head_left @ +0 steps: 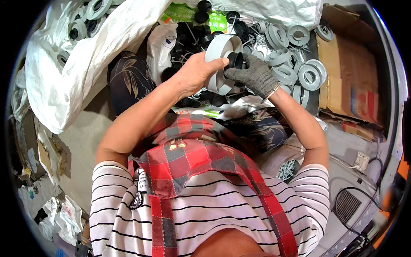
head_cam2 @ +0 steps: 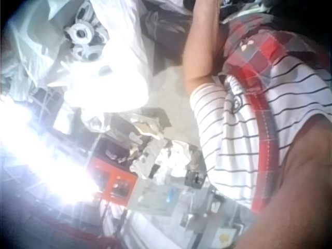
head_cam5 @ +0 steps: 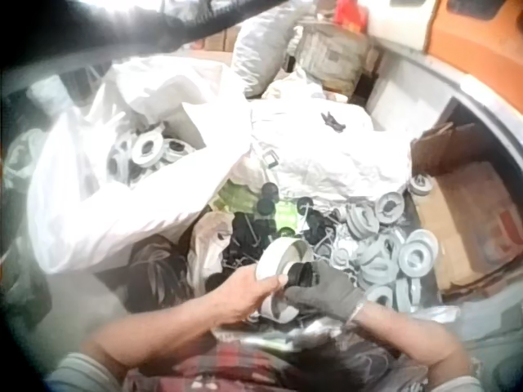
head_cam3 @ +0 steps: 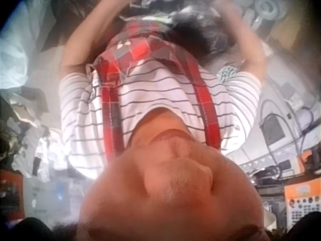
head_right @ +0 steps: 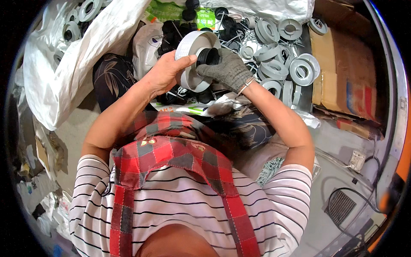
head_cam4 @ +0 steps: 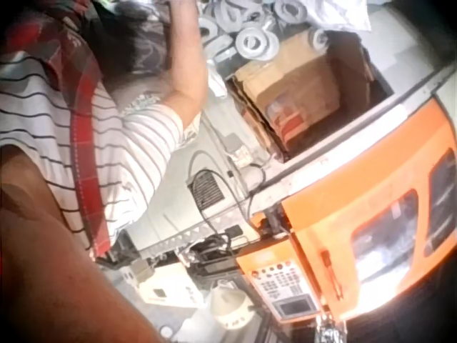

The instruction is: The person fits a white ring onto a black circular base and then threads a metal pin through the assembly, repeating this process with several components while working among bags of parts on the floor.

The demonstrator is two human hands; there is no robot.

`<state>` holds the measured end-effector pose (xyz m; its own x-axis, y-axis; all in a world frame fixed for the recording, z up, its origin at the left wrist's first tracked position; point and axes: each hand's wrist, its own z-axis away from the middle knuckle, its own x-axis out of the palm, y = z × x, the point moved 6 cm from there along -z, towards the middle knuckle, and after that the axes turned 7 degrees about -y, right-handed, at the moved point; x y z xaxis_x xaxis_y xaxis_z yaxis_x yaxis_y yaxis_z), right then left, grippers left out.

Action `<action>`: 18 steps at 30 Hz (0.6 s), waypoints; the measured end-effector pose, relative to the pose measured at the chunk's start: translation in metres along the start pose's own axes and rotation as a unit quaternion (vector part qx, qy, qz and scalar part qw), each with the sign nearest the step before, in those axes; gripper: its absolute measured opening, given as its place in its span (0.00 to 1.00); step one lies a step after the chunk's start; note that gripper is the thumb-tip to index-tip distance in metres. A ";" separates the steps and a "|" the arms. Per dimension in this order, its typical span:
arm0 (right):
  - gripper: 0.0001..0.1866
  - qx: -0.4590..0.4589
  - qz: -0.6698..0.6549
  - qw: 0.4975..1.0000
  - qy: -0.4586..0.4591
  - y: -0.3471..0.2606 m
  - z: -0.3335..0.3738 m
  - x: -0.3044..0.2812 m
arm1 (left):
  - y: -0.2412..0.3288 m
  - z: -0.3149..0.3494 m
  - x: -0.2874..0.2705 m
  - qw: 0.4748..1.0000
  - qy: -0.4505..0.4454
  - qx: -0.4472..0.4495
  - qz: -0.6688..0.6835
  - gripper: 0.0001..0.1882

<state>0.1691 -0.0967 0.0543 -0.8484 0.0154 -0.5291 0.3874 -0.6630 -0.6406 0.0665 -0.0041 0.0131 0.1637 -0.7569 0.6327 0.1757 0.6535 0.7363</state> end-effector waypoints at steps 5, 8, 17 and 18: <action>0.33 -0.274 0.265 0.919 0.102 -0.009 0.010 0.011 | -0.005 -0.002 -0.009 0.997 -0.015 -0.061 0.051 0.20; 0.30 -0.417 0.406 0.810 0.069 -0.024 0.014 0.024 | -0.005 0.000 -0.006 0.990 -0.022 -0.109 0.085 0.20; 0.42 0.092 -0.414 0.796 -0.432 0.058 0.000 0.044 | 0.077 0.009 0.008 0.845 0.113 0.029 -0.522 0.22; 0.38 -0.104 -0.153 0.944 -0.274 0.064 -0.020 0.024 | 0.115 0.015 0.017 0.827 0.139 0.119 -0.532 0.22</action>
<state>0.1809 -0.1241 -0.0100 -0.9692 -0.2447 0.0288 0.1084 -0.5286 -0.8419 0.0752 0.0578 0.1118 0.2617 -0.8497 -0.4577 0.1724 -0.4255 0.8884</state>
